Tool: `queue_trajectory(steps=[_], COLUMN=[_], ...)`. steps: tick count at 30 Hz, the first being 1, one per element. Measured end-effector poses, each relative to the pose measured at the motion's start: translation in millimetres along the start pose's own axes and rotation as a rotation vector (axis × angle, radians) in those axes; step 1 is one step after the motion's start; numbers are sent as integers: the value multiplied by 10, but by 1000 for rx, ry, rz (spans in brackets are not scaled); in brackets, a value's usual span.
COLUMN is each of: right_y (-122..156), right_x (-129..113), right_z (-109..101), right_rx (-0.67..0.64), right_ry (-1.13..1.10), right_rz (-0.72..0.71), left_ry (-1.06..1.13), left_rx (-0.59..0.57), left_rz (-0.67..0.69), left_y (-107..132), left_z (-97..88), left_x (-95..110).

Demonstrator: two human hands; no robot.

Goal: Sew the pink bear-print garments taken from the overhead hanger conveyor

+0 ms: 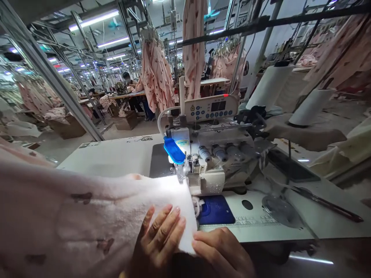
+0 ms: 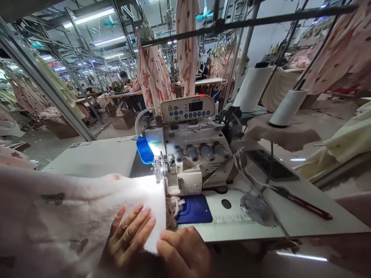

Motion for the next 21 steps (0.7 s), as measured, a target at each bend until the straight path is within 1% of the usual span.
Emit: queue_trajectory(steps=[4,8,11,13,16,17,19,21], right_y=[-56,-156,-210,-238,-302,-333,-411,-497], right_x=[34,143,242,306,402,426,472,519], right_z=[1,9,29,45,87,104,135,170], right_rx=[15,28,48,57,25,7,-21,-36], right_ry=[2,17,-3,-12,8,20,50,78], right_rz=[-23,-15,-48,-83,-116,-124,-129,-111], left_ry=[14,16,-19,-11,30,35,27,20], left_rx=[-79,-112,-138,-207,-348,-373,-382,-412], left_rz=[80,72,40,11,-5,3,10,2], left_y=[-71,-176,-245,-275,-303,-321,-378,-436], left_z=[59,142,214,299,461,499,547,622], left_x=[-61,-128,-187,-247,-342,-368,-436,-514])
Point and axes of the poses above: each hand's wrist, its own y-axis away from the middle knuckle, its own z-axis out of the palm, x = y × z, the point moved 10 cm from there along -y, towards the middle knuckle, and after that the axes turned 13 degrees about -y, right-handed, at the moved point
